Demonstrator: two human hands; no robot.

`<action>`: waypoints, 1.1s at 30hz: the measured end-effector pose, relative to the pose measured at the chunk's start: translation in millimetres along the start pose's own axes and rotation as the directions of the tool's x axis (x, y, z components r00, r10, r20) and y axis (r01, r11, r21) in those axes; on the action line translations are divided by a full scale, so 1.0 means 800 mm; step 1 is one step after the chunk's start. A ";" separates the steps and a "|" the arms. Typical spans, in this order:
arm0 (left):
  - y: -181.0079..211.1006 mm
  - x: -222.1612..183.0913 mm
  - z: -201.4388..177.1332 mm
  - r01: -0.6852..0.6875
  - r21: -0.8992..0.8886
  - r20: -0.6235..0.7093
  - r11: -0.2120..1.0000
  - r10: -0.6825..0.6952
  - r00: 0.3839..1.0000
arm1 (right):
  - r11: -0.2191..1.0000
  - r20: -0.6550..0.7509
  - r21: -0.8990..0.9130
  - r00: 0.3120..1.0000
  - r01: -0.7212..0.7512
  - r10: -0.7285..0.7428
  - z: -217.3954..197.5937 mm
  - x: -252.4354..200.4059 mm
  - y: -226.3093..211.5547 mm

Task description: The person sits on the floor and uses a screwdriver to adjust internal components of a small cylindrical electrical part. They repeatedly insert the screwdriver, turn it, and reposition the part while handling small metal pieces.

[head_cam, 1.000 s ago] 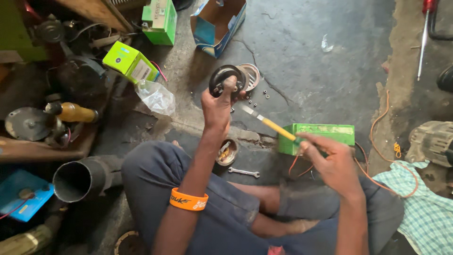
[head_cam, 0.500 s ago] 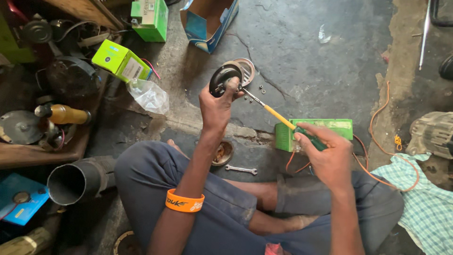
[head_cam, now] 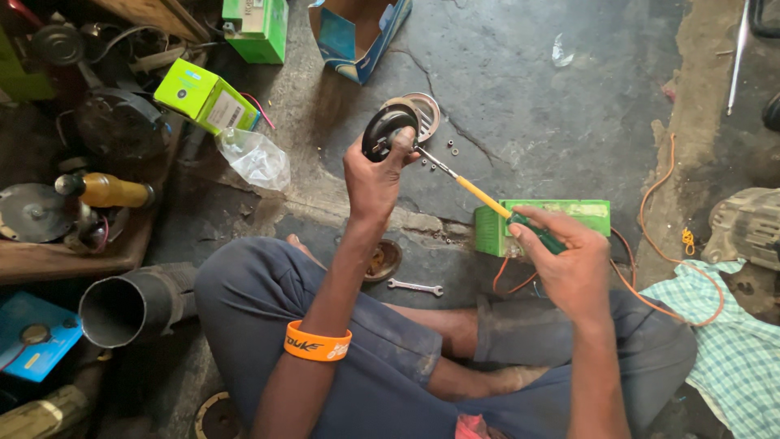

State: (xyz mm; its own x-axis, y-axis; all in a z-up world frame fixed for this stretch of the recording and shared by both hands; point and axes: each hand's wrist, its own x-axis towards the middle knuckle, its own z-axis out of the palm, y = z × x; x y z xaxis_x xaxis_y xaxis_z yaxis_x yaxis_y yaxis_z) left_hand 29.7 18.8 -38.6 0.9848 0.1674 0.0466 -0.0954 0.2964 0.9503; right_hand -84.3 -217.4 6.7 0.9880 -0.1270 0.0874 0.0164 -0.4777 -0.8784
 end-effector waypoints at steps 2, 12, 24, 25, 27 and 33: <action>0.000 0.000 0.001 0.001 0.004 0.001 1.000 -0.001 1.000 | 1.000 0.003 0.014 1.000 -0.003 0.003 0.000 0.000 0.000; 0.012 -0.004 0.007 -0.038 0.552 -0.098 0.833 0.110 0.989 | 0.970 -0.053 -0.218 0.991 0.107 -0.121 0.009 -0.005 -0.018; 0.032 0.001 0.004 -0.172 0.425 0.087 0.889 0.150 0.985 | 0.858 0.297 0.295 0.894 -0.420 0.335 0.007 -0.007 0.015; 0.033 0.001 0.006 -0.178 0.403 0.101 0.897 0.150 0.984 | 0.789 0.353 0.395 0.871 -0.470 0.342 0.007 -0.005 0.017; 0.035 0.000 0.009 -0.094 0.374 0.070 0.923 0.073 0.995 | 0.930 0.207 0.276 0.960 -0.241 0.188 0.008 -0.007 0.018; 0.039 -0.003 0.010 -0.171 0.400 0.107 0.900 0.139 0.984 | 0.979 0.162 0.097 0.973 -0.181 0.164 -0.002 -0.011 0.012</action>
State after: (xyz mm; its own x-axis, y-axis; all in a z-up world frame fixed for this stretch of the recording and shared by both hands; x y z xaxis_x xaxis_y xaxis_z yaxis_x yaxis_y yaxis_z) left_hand 25.7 20.0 -6.1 0.9718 0.1051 0.2112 -0.1961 -0.1379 0.9708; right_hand -93.4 -222.2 -1.8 0.9889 -0.0614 -0.1351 -0.1482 -0.3598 -0.9212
